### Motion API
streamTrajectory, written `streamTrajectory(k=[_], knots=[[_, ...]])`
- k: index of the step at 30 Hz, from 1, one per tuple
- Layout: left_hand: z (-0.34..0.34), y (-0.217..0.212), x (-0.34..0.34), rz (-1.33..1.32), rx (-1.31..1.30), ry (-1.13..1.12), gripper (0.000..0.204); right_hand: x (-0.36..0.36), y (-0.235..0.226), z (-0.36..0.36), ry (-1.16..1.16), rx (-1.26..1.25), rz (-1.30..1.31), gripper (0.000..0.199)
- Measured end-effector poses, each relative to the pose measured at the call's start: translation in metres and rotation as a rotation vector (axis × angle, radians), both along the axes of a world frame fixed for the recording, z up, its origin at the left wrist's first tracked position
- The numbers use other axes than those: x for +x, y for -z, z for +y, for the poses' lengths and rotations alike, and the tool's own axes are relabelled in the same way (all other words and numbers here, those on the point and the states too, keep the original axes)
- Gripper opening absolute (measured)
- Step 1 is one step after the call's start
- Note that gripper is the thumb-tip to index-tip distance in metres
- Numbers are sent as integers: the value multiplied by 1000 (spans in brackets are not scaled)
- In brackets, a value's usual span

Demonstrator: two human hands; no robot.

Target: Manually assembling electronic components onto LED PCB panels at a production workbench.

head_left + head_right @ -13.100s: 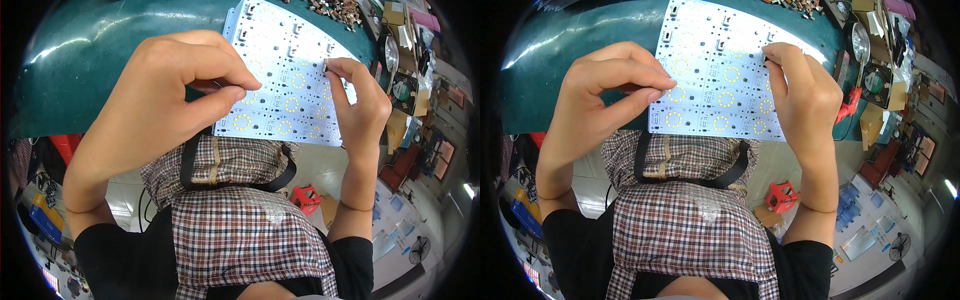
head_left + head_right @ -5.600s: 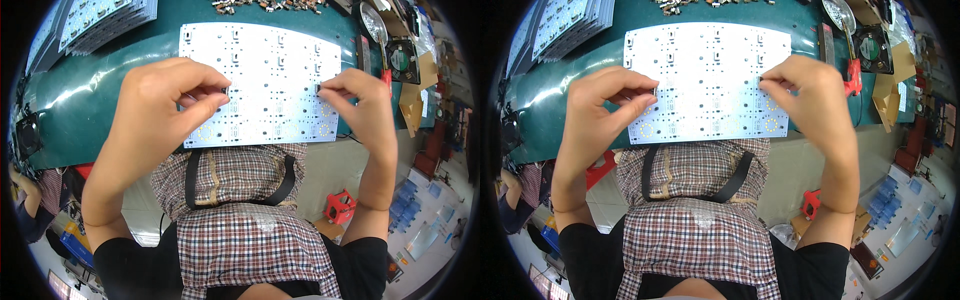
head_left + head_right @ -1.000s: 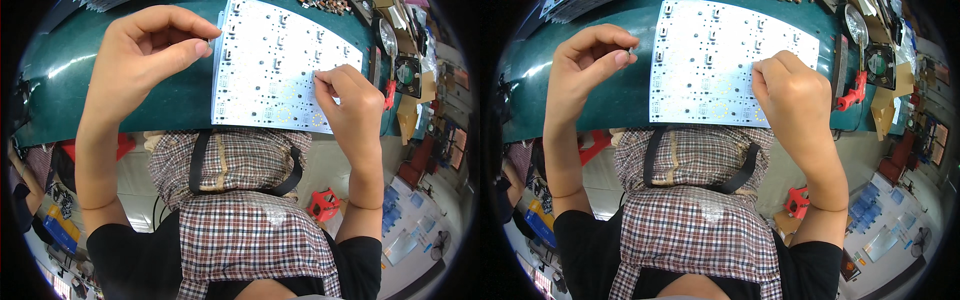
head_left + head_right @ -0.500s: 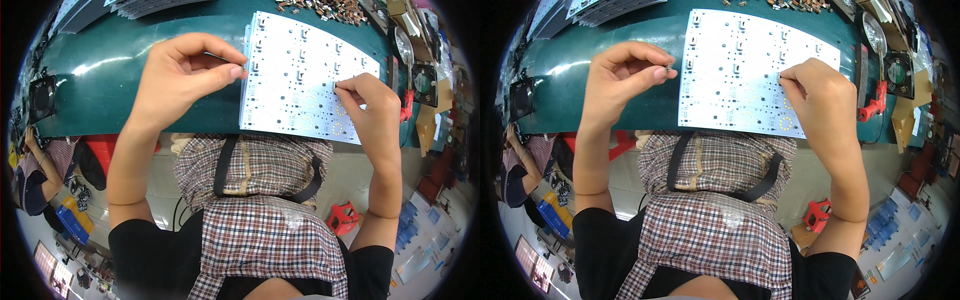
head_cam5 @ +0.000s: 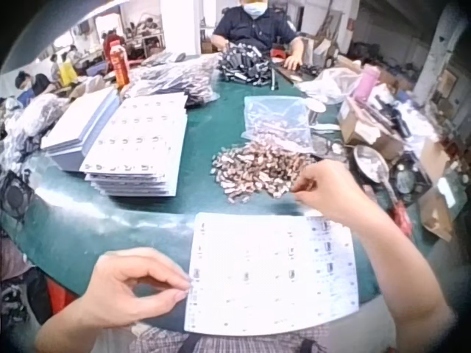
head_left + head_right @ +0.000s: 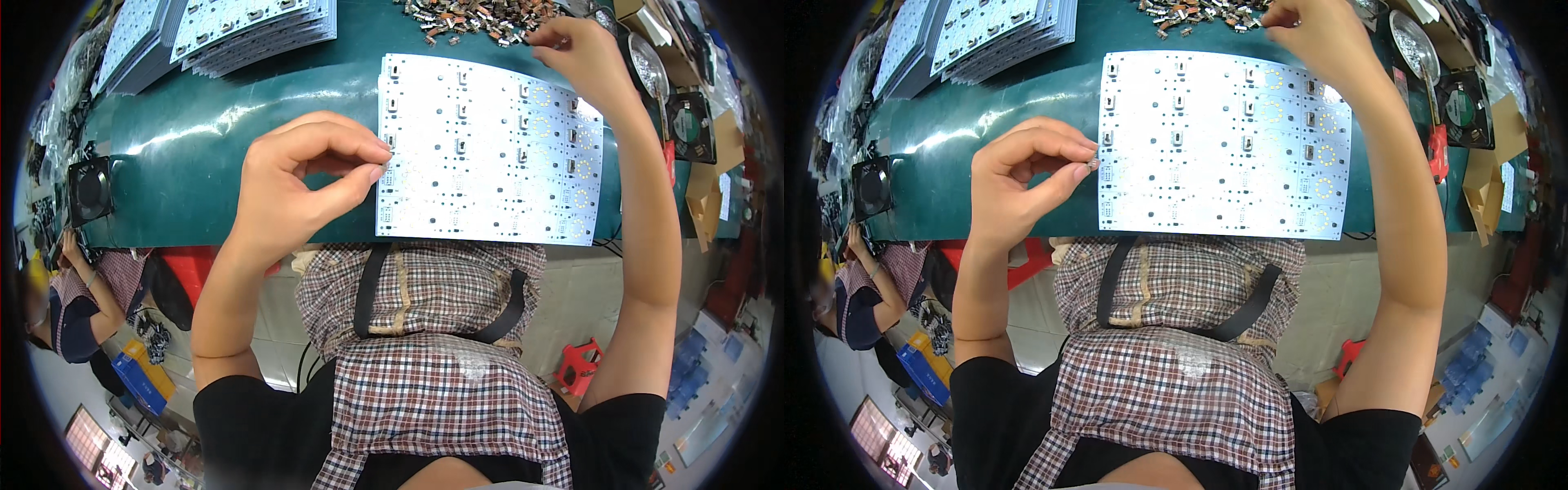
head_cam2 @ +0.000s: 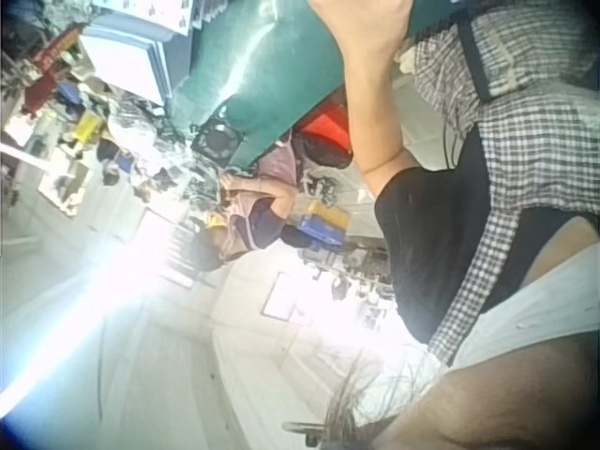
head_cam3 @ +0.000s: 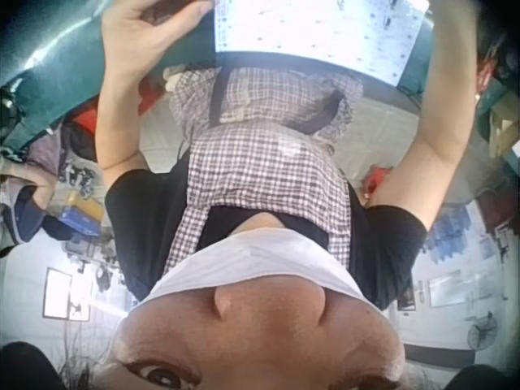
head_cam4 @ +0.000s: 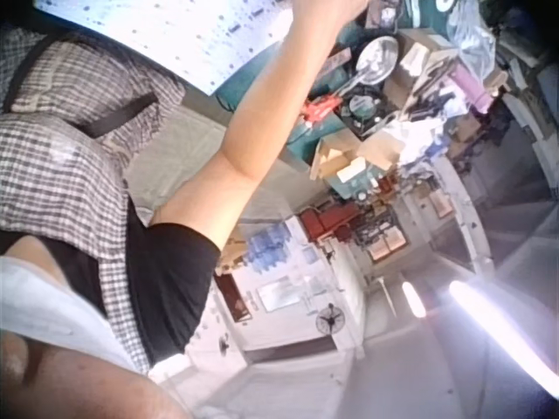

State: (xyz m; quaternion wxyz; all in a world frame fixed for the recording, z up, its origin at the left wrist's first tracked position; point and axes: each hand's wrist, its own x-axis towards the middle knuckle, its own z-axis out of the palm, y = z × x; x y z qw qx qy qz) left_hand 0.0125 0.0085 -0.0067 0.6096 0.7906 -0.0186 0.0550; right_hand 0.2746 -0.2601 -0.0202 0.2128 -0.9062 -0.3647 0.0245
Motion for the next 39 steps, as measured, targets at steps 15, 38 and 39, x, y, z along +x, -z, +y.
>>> streamTrajectory(k=[15,38,39], knots=[[-9,-7,-8,42,27,-83,12,-2,-11,47,42,-77,-115,11],[-26,-22,-10,-271,972,10,20,-140,-48,-23,-103,446,90,16],[-26,-26,-10,-243,1034,48,20,-146,-47,-26,-45,421,120,16]])
